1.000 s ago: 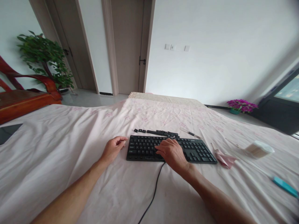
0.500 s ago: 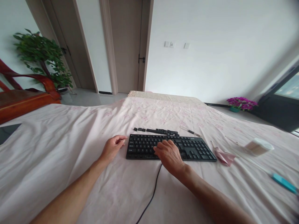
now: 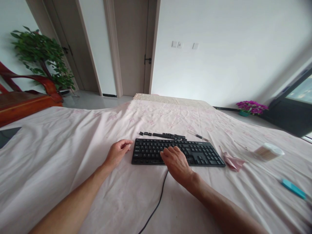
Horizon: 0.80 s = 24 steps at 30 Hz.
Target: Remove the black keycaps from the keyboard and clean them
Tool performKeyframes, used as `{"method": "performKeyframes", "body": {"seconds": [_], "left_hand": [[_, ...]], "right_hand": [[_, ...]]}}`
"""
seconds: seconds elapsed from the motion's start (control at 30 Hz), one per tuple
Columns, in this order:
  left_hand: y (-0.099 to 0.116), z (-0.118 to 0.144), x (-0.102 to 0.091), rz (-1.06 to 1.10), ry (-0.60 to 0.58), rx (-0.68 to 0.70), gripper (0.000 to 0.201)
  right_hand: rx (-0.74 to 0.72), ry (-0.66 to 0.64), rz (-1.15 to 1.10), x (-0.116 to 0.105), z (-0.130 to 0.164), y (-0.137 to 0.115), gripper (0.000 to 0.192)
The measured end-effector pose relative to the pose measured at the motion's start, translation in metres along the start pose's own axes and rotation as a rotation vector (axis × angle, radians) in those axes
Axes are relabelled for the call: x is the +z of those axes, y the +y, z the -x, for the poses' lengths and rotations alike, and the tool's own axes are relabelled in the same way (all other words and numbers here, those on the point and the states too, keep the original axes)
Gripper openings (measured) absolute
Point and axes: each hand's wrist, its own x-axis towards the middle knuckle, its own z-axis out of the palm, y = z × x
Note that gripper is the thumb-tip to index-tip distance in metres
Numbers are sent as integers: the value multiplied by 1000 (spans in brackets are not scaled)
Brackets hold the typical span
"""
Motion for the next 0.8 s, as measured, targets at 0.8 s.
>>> {"method": "performKeyframes", "body": {"seconds": [0.8], "left_hand": [[-2, -1, 0, -23, 10, 5, 35]], "right_hand": [[-20, -48, 148, -7, -4, -28, 18]]}}
